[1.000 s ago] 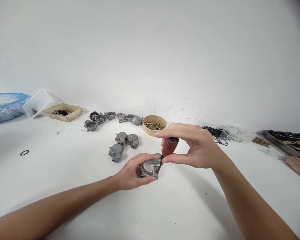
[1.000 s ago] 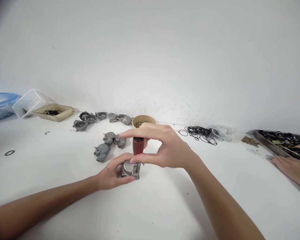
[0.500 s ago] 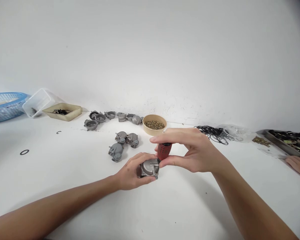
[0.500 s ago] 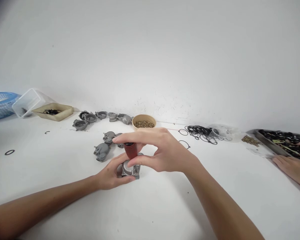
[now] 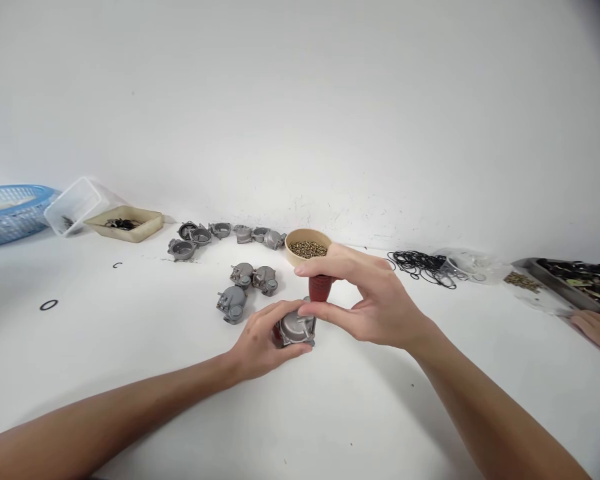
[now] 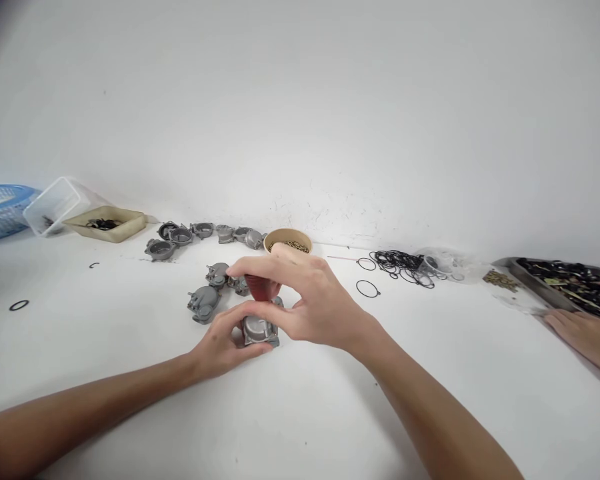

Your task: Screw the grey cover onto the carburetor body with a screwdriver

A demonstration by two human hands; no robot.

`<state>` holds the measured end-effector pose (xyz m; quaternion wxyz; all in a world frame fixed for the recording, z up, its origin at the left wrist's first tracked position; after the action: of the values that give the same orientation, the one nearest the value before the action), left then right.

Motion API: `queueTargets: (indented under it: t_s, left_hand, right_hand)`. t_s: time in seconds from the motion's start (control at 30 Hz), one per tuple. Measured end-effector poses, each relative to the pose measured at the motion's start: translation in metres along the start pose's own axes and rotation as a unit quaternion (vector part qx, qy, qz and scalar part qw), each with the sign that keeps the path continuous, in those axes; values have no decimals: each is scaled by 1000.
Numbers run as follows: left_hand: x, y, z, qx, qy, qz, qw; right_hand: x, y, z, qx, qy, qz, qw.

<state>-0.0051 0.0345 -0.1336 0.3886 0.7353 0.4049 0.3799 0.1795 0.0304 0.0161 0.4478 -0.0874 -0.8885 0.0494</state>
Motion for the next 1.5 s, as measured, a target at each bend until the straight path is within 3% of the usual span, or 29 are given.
queueTargets:
  t_s: [0.13,0.23,0.4,0.5,0.63,0.83,1.0,1.23,1.5]
  left_hand:
    - [0,-1,-1,-9,15,-45,999]
    - [0,-1,0,-1,19,-32,999]
    - [-2,5,-4,25,31,16,999]
    - [-5,8,-8,17,32,-8,999]
    - [-7,4,-11,-97,21,-59,993]
    - [-5,-5,-11,-210,-10,-99,973]
    - [-6,-9,-8,-199,-70,-95,973]
    - [-8,-1,-6,-152,-130,-38,979]
    - [-9,-7,0,-106,-98,-37,989]
  right_hand:
    - [-5,6,6,-61,-24,-8,998]
    - [-5,8,5,-55,-45,-13,997]
    - [1,4,-16,-70,3,-23,997]
    - [2,3,-28,-74,40,-14,996]
    - [-1,3,-34,-67,79,0,995]
    - [-1,-1,-27,-30,81,-2,996]
    - [1,-5,-17,22,85,9,996]
    - [2,-5,-6,69,68,2,995]
    - [3,0,2,73,58,0,996]
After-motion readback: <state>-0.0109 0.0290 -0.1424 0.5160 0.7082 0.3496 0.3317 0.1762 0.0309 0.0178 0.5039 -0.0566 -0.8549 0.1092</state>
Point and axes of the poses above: each hand's wrist, its own x-axis towards the middle knuckle, its own z-axis out of the palm, y = z × x, the point moved 2 cm from there along x, towards the middle knuckle, and after that the axes turned 15 degrees about -z, right-handed, at the moved point
